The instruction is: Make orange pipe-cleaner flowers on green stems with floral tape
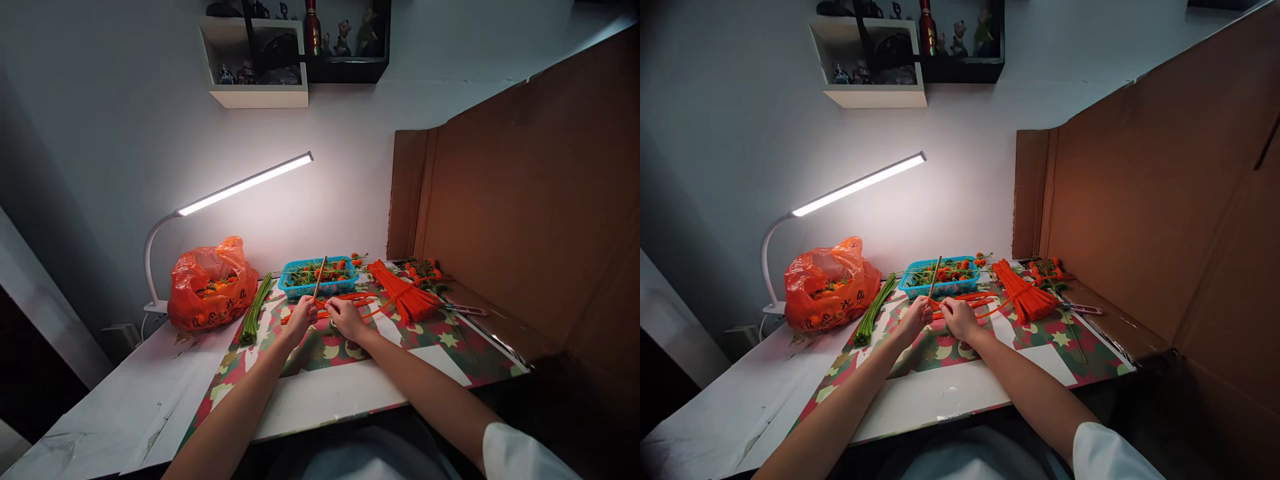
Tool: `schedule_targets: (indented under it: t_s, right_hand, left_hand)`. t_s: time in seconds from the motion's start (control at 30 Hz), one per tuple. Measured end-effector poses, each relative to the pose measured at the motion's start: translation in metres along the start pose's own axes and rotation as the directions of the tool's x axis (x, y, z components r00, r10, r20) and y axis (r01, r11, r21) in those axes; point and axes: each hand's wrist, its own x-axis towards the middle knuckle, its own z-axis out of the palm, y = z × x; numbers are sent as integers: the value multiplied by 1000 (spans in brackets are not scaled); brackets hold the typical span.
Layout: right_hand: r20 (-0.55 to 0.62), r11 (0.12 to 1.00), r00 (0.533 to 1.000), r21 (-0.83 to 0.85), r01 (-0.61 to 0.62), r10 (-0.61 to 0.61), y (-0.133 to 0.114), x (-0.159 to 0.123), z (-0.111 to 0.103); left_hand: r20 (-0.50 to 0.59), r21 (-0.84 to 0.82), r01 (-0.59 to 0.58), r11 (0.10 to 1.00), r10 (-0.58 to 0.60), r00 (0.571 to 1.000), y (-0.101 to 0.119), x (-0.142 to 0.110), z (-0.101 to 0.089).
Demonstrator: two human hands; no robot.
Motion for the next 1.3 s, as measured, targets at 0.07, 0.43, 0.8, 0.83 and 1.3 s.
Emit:
schedule_targets:
  t_s: [0.07, 0.43, 0.8, 0.83, 1.3]
  right_hand:
    - [-1, 1000, 1000, 0, -2, 2, 0, 0, 0]
    - [0, 998, 1000, 58, -10, 10, 4, 3, 3]
    - [310, 893, 951, 420, -161, 26, 14, 21, -35]
    - [395, 897, 919, 405, -175, 1, 13, 21, -39]
    - [251, 850, 889, -279, 446, -384, -15, 5, -28]
  left_hand:
    - [-1, -20, -17, 1000, 17, 1000, 1, 0, -1]
    - [26, 53, -98, 994, 97, 995, 2, -5, 0]
    - [432, 257, 39, 966, -151, 889, 26, -17, -12]
    - [467, 289, 61, 956, -196, 862, 27, -18, -13]
    - [402, 618, -107, 779, -197, 894, 25, -10, -18]
